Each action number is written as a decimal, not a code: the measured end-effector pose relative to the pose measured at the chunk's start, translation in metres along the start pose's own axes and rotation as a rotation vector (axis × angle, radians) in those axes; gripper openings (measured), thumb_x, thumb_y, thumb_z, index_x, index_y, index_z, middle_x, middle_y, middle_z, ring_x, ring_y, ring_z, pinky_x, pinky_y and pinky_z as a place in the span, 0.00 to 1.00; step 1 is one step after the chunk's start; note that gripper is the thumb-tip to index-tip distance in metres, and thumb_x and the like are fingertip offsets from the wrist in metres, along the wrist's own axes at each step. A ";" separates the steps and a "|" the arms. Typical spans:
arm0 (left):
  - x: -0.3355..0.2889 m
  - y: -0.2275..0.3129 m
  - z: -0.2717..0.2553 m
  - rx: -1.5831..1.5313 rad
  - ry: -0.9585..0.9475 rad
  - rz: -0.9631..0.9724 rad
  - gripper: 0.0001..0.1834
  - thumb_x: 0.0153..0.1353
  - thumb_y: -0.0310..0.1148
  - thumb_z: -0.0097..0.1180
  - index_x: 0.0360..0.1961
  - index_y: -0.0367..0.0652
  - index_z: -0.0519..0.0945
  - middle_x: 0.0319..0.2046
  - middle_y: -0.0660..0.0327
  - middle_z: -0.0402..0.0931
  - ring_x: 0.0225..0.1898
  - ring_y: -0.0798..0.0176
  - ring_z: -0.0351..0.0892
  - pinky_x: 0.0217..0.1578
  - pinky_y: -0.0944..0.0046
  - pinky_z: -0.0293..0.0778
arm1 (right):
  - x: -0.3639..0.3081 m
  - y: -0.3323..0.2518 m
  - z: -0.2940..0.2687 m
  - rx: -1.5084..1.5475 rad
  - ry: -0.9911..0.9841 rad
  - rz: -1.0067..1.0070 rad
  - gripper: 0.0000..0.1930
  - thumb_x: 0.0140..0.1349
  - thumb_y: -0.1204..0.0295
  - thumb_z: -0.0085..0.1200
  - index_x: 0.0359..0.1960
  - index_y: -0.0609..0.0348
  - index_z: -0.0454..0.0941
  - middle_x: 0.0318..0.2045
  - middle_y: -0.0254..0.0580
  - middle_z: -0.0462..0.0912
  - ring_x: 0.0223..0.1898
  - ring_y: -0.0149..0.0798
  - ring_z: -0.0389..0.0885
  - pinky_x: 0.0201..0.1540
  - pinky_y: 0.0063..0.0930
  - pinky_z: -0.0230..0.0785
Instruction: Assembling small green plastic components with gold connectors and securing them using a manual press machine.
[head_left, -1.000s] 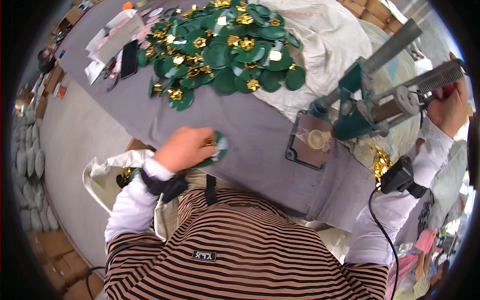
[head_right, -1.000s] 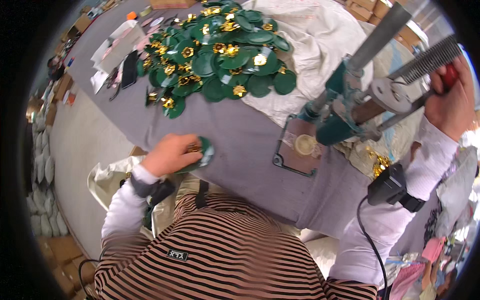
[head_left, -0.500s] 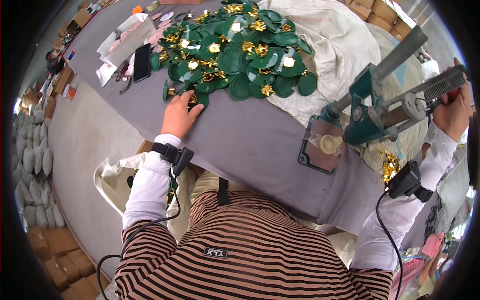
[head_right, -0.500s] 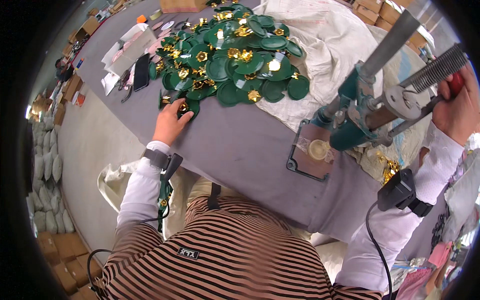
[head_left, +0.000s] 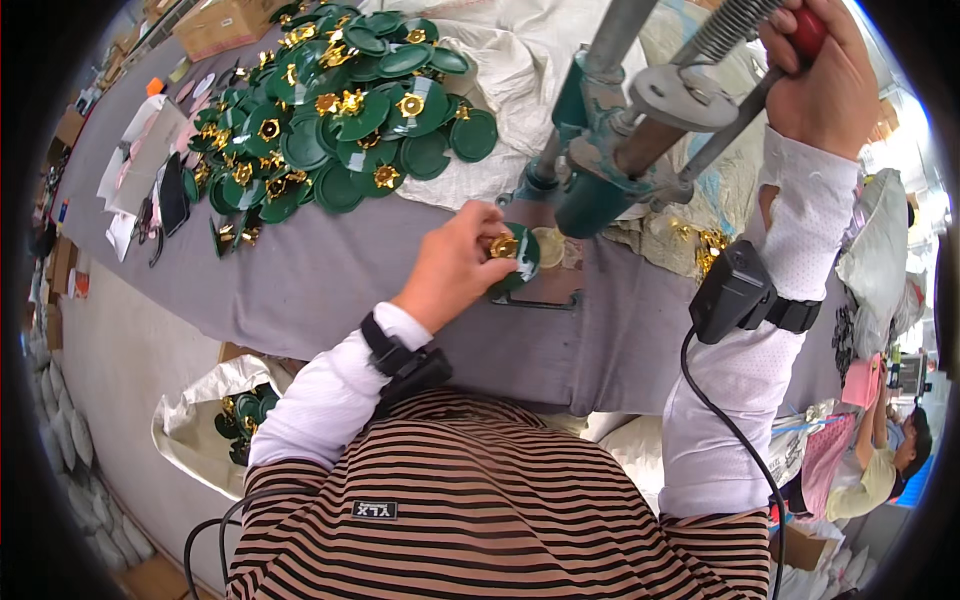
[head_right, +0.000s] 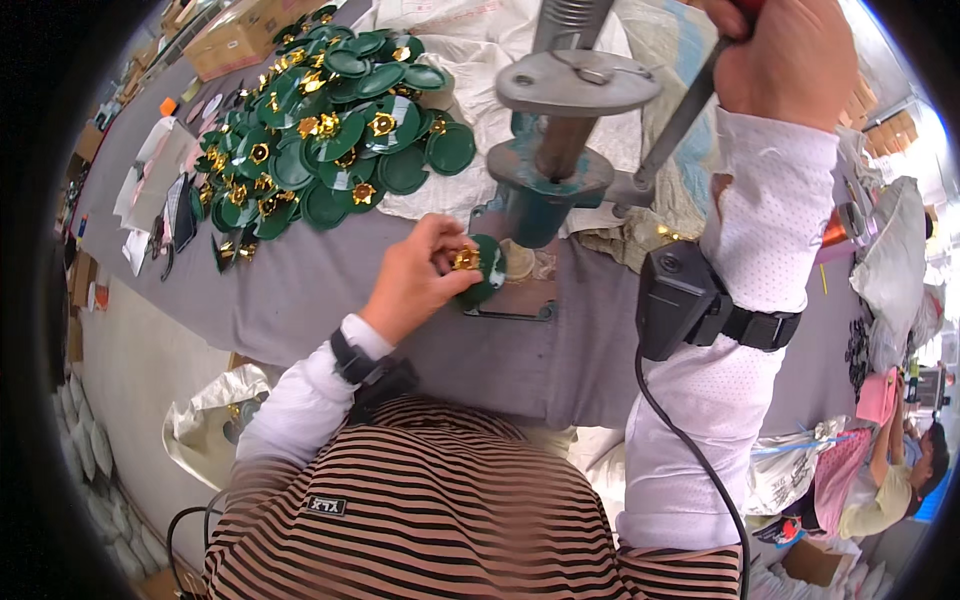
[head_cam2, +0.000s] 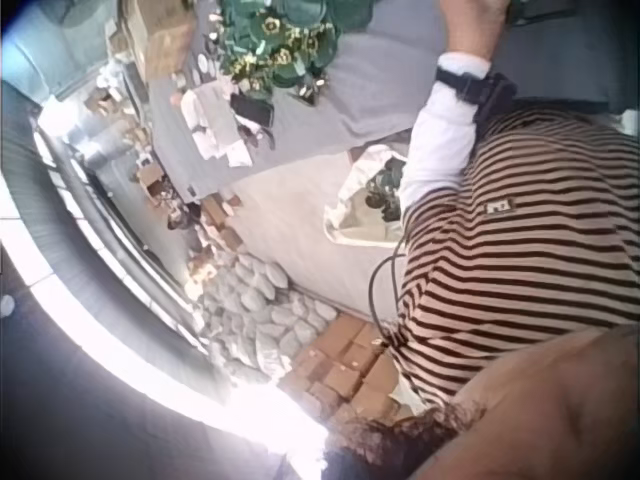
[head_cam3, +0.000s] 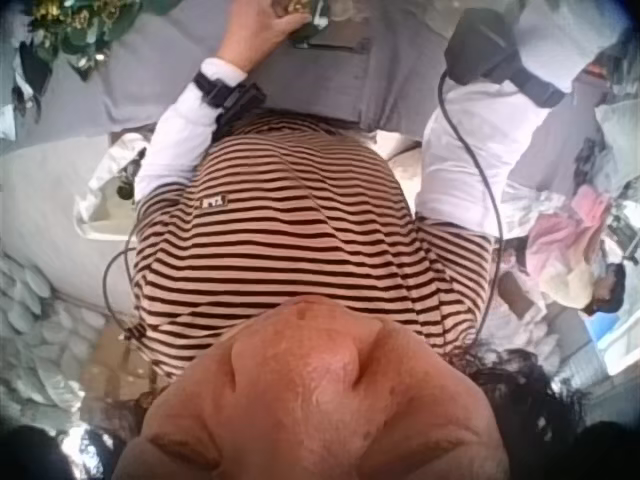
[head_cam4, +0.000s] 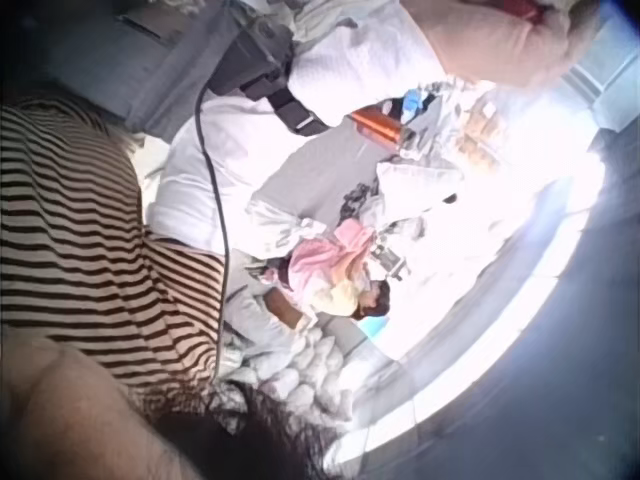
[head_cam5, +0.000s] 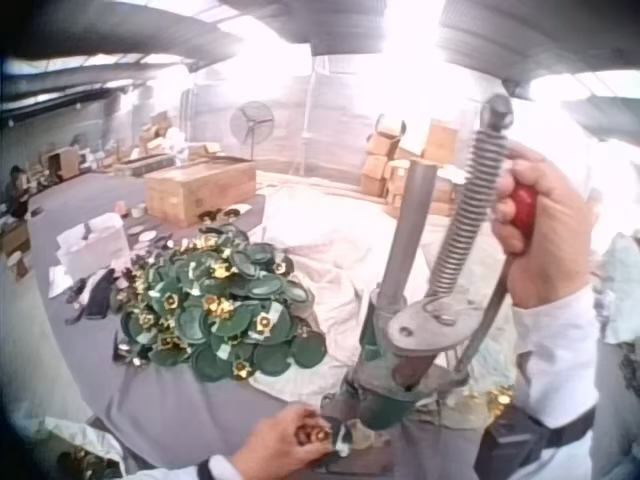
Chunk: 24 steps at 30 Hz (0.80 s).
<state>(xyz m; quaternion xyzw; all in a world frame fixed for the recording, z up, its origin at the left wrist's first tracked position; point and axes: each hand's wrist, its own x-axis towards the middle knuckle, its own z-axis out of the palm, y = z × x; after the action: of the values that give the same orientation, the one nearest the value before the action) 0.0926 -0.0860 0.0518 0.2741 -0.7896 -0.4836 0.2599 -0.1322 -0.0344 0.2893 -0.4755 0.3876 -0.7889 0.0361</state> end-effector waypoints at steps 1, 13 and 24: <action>0.007 0.004 0.011 0.007 -0.018 0.016 0.29 0.49 0.26 0.71 0.51 0.37 0.70 0.39 0.59 0.84 0.30 0.69 0.77 0.34 0.69 0.75 | 0.003 0.003 -0.004 -0.011 -0.018 0.003 0.16 0.66 0.73 0.46 0.52 0.67 0.73 0.24 0.31 0.75 0.18 0.22 0.68 0.14 0.13 0.55; 0.029 0.012 0.028 0.135 -0.066 0.178 0.37 0.49 0.27 0.70 0.58 0.34 0.65 0.36 0.52 0.84 0.30 0.60 0.81 0.36 0.65 0.77 | 0.042 0.023 -0.023 -0.068 -0.145 0.175 0.13 0.64 0.75 0.44 0.47 0.66 0.75 0.22 0.29 0.74 0.18 0.21 0.68 0.14 0.13 0.54; 0.066 0.000 0.011 -0.203 -0.569 0.021 0.41 0.46 0.27 0.69 0.62 0.35 0.65 0.40 0.46 0.84 0.43 0.54 0.84 0.46 0.63 0.77 | 0.033 0.024 -0.011 -0.104 -0.107 0.178 0.13 0.63 0.76 0.42 0.43 0.69 0.77 0.20 0.33 0.74 0.16 0.23 0.67 0.13 0.16 0.54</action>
<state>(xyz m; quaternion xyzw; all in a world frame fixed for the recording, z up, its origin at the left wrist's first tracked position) 0.0381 -0.1246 0.0576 0.0923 -0.7810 -0.6148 0.0594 -0.1660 -0.0589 0.2955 -0.4817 0.4665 -0.7348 0.1020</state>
